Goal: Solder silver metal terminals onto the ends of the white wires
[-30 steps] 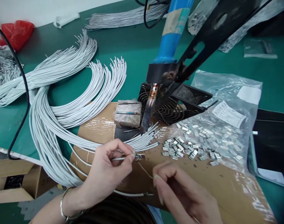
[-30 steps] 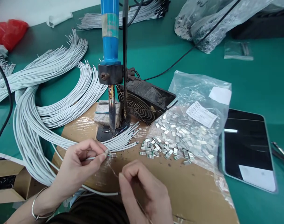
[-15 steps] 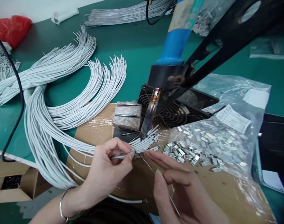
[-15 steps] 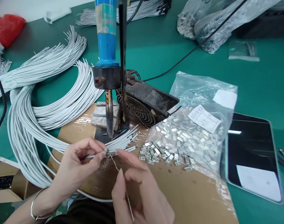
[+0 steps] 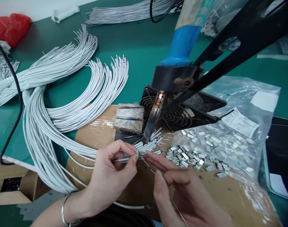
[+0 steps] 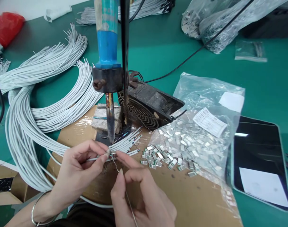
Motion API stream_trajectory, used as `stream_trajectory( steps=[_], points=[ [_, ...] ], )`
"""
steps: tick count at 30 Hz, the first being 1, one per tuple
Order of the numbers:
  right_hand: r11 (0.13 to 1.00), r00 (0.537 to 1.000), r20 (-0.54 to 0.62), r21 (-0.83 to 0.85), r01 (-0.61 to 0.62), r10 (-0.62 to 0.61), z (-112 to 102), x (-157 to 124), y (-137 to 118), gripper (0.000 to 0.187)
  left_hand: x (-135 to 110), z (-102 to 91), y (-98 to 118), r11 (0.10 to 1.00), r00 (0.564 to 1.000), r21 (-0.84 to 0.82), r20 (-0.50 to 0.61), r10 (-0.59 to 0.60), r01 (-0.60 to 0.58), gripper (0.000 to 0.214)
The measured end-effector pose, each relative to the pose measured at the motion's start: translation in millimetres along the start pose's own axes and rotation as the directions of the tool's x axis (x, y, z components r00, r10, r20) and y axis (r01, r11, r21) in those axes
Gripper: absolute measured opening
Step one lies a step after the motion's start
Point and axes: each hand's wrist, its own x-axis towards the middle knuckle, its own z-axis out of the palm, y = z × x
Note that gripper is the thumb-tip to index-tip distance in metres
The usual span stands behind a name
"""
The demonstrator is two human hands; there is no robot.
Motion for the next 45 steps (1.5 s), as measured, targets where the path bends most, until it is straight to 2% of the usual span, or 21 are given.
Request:
stream_trajectory(
  steps=[7,13,19,22,26,30,35,45],
  points=[
    [0.996,0.997,-0.047,-0.071,0.062,-0.066,3.4,5.6,-6.9,0.019,0.3,-0.4,0.0,1.000,1.000,0.012,0.008,-0.008,0.007,0.014],
    [0.994,0.991,-0.083,-0.045,0.098,-0.102,8.2,7.8,-5.3,0.019,1.9,-0.8,-0.2,1.000,1.000,0.019,0.017,0.014,-0.014,0.015],
    [0.998,0.992,-0.115,-0.024,0.057,-0.059,13.9,10.0,-1.4,0.023,8.8,2.5,9.9,0.999,1.000,0.039,0.018,-0.002,0.001,0.014],
    [0.999,0.993,-0.113,0.025,0.037,-0.034,13.3,14.4,0.0,0.024,13.5,4.2,15.0,1.000,1.000,0.029,0.020,-0.005,0.005,0.015],
    [0.995,0.996,-0.051,0.060,0.079,-0.076,11.4,20.2,-0.9,0.022,16.7,5.5,17.4,1.000,1.000,0.008,0.005,0.004,-0.004,0.014],
    [0.998,0.995,-0.096,0.045,0.043,-0.038,10.9,21.4,-2.9,0.023,17.2,6.1,18.1,1.000,1.000,-0.001,0.008,0.002,-0.002,0.015],
    [0.993,0.991,-0.065,0.008,0.120,-0.119,8.8,23.3,0.5,0.021,17.9,6.5,19.8,1.000,1.000,0.009,-0.005,-0.002,0.002,0.014],
    [0.991,0.988,-0.075,0.015,0.133,-0.132,9.5,25.6,2.0,0.020,19.4,6.6,21.1,0.999,1.000,0.036,-0.027,-0.015,0.016,0.012]
  ],
)
